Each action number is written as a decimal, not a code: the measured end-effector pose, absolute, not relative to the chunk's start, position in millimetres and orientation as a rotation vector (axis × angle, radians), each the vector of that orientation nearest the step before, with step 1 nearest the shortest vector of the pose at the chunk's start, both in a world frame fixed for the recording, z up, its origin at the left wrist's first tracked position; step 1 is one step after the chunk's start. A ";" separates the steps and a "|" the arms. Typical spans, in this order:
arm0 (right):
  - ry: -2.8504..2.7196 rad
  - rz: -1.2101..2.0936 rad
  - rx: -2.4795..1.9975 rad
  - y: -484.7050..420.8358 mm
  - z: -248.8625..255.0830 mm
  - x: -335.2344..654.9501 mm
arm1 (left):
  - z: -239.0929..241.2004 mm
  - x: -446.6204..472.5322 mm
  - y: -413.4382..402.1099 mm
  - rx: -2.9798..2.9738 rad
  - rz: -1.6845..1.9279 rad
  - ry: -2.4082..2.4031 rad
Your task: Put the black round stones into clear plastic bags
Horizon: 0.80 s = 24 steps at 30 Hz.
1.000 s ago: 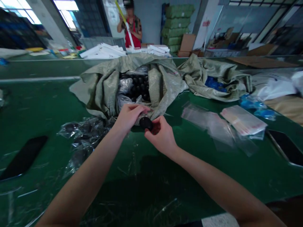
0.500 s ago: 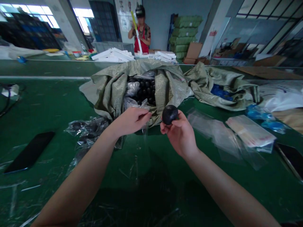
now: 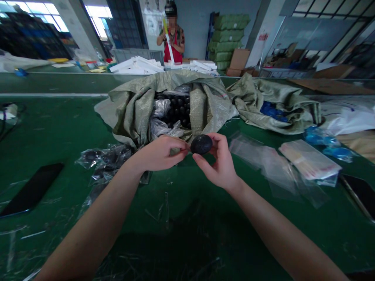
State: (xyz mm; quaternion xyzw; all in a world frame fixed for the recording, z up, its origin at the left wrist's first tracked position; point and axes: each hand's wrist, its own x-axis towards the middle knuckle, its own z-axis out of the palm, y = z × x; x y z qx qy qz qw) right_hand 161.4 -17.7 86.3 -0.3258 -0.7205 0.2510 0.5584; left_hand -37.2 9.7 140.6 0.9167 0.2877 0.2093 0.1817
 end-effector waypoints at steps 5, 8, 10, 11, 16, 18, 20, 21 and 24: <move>-1.745 0.550 -0.813 -13.5 82.1 163.5 | 139.7 -35.8 9.7 2.603 0.599 0.829; -1.733 0.566 -0.784 -11.1 81.0 164.1 | 140.4 -34.9 9.0 2.554 0.598 0.836; -1.721 0.620 -0.757 -10.2 79.6 164.4 | 140.9 -35.2 8.8 2.461 0.601 0.859; -1.712 0.648 -0.753 -10.0 78.7 164.6 | 141.0 -35.6 8.8 2.404 0.608 0.865; -1.671 0.641 -0.811 -9.5 75.4 166.3 | 140.3 -38.9 10.6 2.233 0.621 0.862; -1.678 0.626 -0.807 -9.4 75.4 167.0 | 139.2 -39.7 11.8 2.213 0.624 0.879; -1.693 0.622 -0.779 -9.5 75.3 167.4 | 137.6 -40.1 13.1 2.191 0.633 0.891; -1.699 0.618 -0.763 -9.7 75.1 167.5 | 136.8 -40.1 13.7 2.179 0.638 0.899; -1.691 0.596 -0.734 -10.6 74.4 167.6 | 134.4 -39.8 14.9 2.121 0.650 0.940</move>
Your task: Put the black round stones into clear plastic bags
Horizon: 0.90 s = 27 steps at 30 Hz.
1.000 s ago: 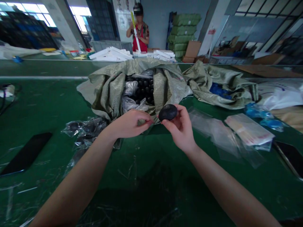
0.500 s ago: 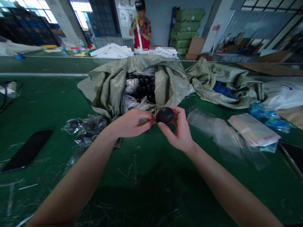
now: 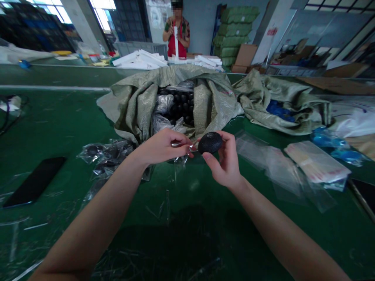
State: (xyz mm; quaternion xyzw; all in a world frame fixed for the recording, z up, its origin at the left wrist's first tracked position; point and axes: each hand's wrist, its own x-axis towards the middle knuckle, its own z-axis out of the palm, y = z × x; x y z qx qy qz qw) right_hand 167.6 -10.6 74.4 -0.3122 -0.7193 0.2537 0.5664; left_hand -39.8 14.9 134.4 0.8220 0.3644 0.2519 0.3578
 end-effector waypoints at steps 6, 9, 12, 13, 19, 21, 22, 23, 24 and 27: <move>-1.633 0.594 -0.724 -9.0 80.0 166.3 | 130.2 -38.8 15.4 2.066 0.722 0.925; -1.607 0.715 -0.758 -5.0 84.8 166.5 | 127.7 -37.8 16.0 2.050 0.761 0.903; -1.609 0.849 -0.789 -0.3 87.4 168.0 | 125.3 -36.5 17.0 1.962 0.780 0.887; -1.614 0.876 -0.793 1.0 87.6 168.6 | 124.6 -36.1 17.3 1.926 0.784 0.880; -1.638 0.715 -0.777 -0.9 83.0 170.6 | 123.3 -34.3 18.4 1.875 0.788 0.847; -1.681 0.567 -0.780 -6.7 82.9 170.3 | 123.9 -33.2 18.4 1.908 0.804 0.866; -1.719 0.498 -0.784 -10.1 83.6 169.9 | 124.1 -32.6 18.4 1.922 0.815 0.883; -1.763 0.435 -0.789 -13.5 84.6 169.3 | 124.0 -32.0 18.4 1.930 0.829 0.902; -1.804 0.376 -0.796 -16.6 85.8 168.7 | 123.7 -31.5 18.4 1.934 0.841 0.921; -1.857 0.215 -0.788 -23.0 89.1 167.6 | 121.4 -30.6 19.1 1.928 0.877 0.977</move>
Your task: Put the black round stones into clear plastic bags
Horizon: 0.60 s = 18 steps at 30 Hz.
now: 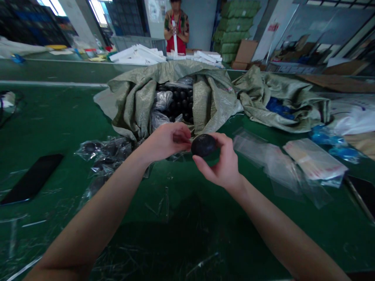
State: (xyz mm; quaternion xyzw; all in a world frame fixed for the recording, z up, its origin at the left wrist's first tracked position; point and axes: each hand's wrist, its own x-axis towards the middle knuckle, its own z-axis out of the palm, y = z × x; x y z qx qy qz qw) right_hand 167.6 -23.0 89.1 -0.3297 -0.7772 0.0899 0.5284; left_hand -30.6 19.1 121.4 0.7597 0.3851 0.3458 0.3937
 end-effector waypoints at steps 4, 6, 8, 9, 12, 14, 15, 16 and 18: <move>-1.853 0.100 -0.691 -24.7 89.1 168.0 | 117.4 -30.7 20.7 1.857 0.903 1.044; -1.899 0.108 -0.706 -24.1 87.2 167.6 | 116.5 -31.2 21.5 1.841 0.924 1.055; -1.962 0.110 -0.732 -22.6 84.5 166.6 | 116.6 -32.1 22.1 1.855 0.945 1.044; -1.988 0.101 -0.734 -21.6 83.0 166.0 | 117.0 -32.6 22.3 1.864 0.952 1.034; -2.031 0.079 -0.721 -18.2 79.3 165.1 | 118.2 -33.9 22.5 1.872 0.948 1.016; -2.032 0.079 -0.731 -16.3 78.0 165.1 | 118.1 -34.2 22.8 1.866 0.932 1.004; -2.030 0.078 -0.731 -15.6 77.6 165.2 | 117.6 -34.2 23.1 1.867 0.928 1.000; -2.030 0.074 -0.724 -14.9 77.3 165.3 | 116.8 -34.0 23.5 1.874 0.926 1.002; -2.034 0.068 -0.696 -14.0 76.7 165.2 | 114.8 -33.4 24.8 1.897 0.936 1.018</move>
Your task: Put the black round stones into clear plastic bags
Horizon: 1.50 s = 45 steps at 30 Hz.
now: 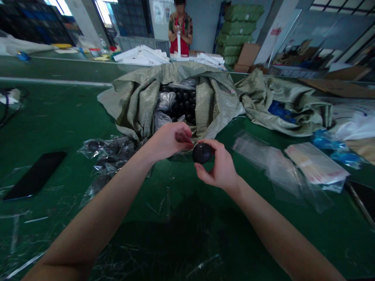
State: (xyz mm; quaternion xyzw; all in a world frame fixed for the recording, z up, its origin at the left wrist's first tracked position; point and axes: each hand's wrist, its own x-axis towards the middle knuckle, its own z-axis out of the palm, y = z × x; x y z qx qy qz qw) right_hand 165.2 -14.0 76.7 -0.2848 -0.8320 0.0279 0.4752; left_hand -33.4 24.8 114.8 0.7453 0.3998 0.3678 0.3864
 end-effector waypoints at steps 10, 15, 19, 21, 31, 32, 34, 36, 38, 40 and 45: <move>-2.064 0.046 -0.750 -14.9 72.5 162.2 | 113.4 -32.5 25.8 1.916 0.974 1.038; -2.064 0.059 -0.764 -15.3 75.7 161.2 | 118.8 -30.6 22.5 1.959 0.973 1.088; -2.071 0.079 -0.777 -18.1 73.3 160.2 | 119.8 -29.4 21.1 1.970 0.985 1.130; -2.019 0.180 -0.833 -20.7 69.8 157.9 | 118.8 -28.6 19.9 2.039 1.015 1.203; -1.646 0.459 -1.133 -25.8 70.5 144.5 | 129.5 -19.5 4.4 2.214 0.913 1.380; -1.662 0.452 -1.141 -27.2 72.7 144.8 | 132.0 -18.6 2.0 2.202 0.904 1.387; -1.690 0.425 -1.133 -30.5 76.0 145.4 | 135.8 -17.2 -2.8 2.192 0.909 1.382; -1.721 0.372 -1.107 -33.6 77.2 146.2 | 137.8 -16.3 -7.3 2.206 0.922 1.370; -1.761 0.312 -1.091 -35.3 76.6 147.4 | 138.5 -16.0 -10.6 2.231 0.935 1.367; -1.810 0.256 -1.062 -35.2 75.1 149.7 | 138.9 -16.6 -12.5 2.259 0.947 1.360; -1.903 0.150 -0.919 -30.9 74.5 156.9 | 141.7 -21.5 -13.1 2.325 1.016 1.343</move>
